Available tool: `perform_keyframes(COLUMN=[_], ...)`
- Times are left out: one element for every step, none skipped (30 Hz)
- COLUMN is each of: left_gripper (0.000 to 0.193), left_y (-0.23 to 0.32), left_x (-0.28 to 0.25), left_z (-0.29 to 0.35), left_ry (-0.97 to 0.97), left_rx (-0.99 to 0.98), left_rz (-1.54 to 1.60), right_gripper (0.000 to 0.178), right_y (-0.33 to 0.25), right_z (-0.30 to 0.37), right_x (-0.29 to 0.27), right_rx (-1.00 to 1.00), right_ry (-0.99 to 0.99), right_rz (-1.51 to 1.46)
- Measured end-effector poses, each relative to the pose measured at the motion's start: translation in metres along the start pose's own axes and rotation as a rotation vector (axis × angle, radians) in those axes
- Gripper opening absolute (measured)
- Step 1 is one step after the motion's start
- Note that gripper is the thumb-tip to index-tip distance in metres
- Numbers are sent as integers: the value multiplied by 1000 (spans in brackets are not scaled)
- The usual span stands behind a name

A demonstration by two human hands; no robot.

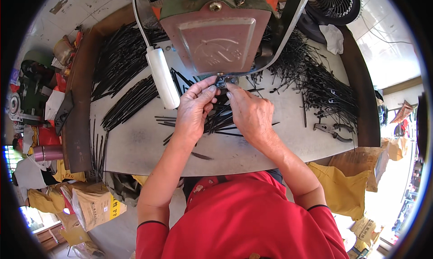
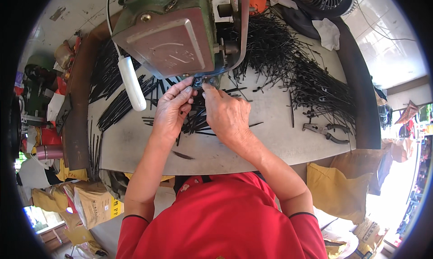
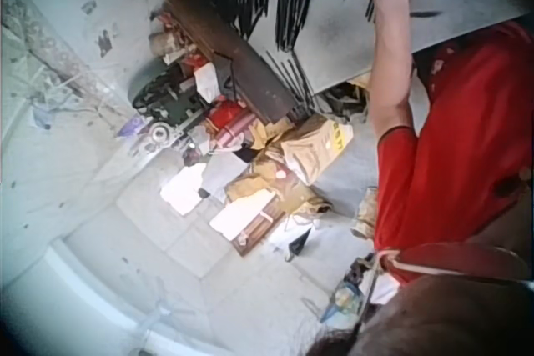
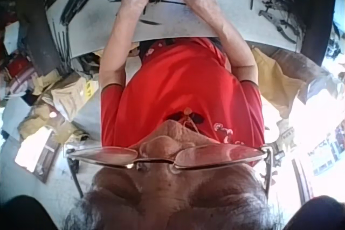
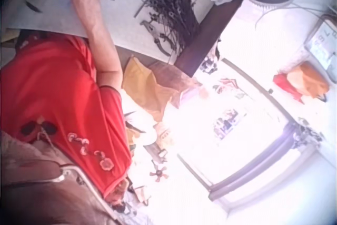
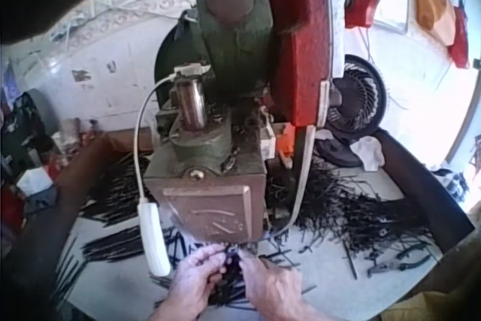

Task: The person repeatedly picks up thin black metal rods and small metal components from a workbench. They insert the components into the rods and use a bench-mounted machine to press or crimp them together. The finished assemblies are placed into a pile on the table.

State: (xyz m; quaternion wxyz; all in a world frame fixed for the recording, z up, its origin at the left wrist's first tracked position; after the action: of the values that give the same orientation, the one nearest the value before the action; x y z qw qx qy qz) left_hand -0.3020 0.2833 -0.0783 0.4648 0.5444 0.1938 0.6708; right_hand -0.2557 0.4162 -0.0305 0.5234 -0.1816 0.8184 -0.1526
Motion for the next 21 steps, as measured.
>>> perform_keyframes(left_gripper=[28,27,27,27,27,27,27,27,27,27,28,27,27,27,27,27,27,27,27,27,27], left_y=[0,0,0,0,1,1,1,1,0,0,0,1,1,1,0,0,-1,-2,-3,-4,-3], left_x=[0,0,-1,-1,-2,-2,-2,-2,-1,0,0,0,0,0,0,-1,-2,-1,-1,-1,-1], left_z=[0,0,0,0,0,1,1,1,1,1,1,1,1,1,1,1,1,1,2,3,4], left_ry=[-2,-4,4,13,22,21,20,18,9,0,-7,0,7,14,20,27,33,38,44,53,46], left_rx=[-7,-13,-10,-8,-6,-3,-1,0,3,7,11,14,18,21,23,25,26,18,10,4,23], left_rz=[-3,-6,-3,-1,1,-1,-3,-4,-8,-11,-15,-19,-22,-25,-26,-26,-26,-16,-6,3,-10], right_gripper=[23,23,24,24,24,23,22,21,21,21,21,21,21,21,21,22,22,22,23,24,25], right_y=[1,1,1,0,0,0,-1,0,0,1,1,1,1,2,1,1,1,2,3,4,4], right_z=[0,1,1,1,1,1,1,1,1,1,1,1,1,1,1,1,2,3,6,8,8], right_x=[1,0,0,0,0,0,0,0,0,1,1,2,3,4,5,6,7,8,11,14,15], right_rx=[-22,-46,-49,-52,-55,-36,-16,4,4,4,4,1,-2,-5,2,9,16,22,27,31,11], right_ry=[25,49,53,56,60,41,22,3,5,7,9,11,14,17,11,4,-2,-2,-2,-3,16], right_rz=[-17,-33,-37,-40,-44,-41,-38,-34,-34,-34,-36,-37,-39,-40,-26,-13,3,-4,-11,-20,-31])
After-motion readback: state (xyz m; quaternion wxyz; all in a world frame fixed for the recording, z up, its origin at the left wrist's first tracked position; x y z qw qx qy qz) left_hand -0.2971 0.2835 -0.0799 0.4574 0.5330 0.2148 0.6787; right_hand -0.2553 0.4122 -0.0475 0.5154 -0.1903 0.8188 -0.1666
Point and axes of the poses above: each hand's wrist, its own z-axis away from the middle knuckle, its own x-axis out of the palm, y = z × x, the point moved 6 cm from there along -z, towards the middle knuckle, and after that the axes turned 5 degrees about z, right-handed, at the moved point
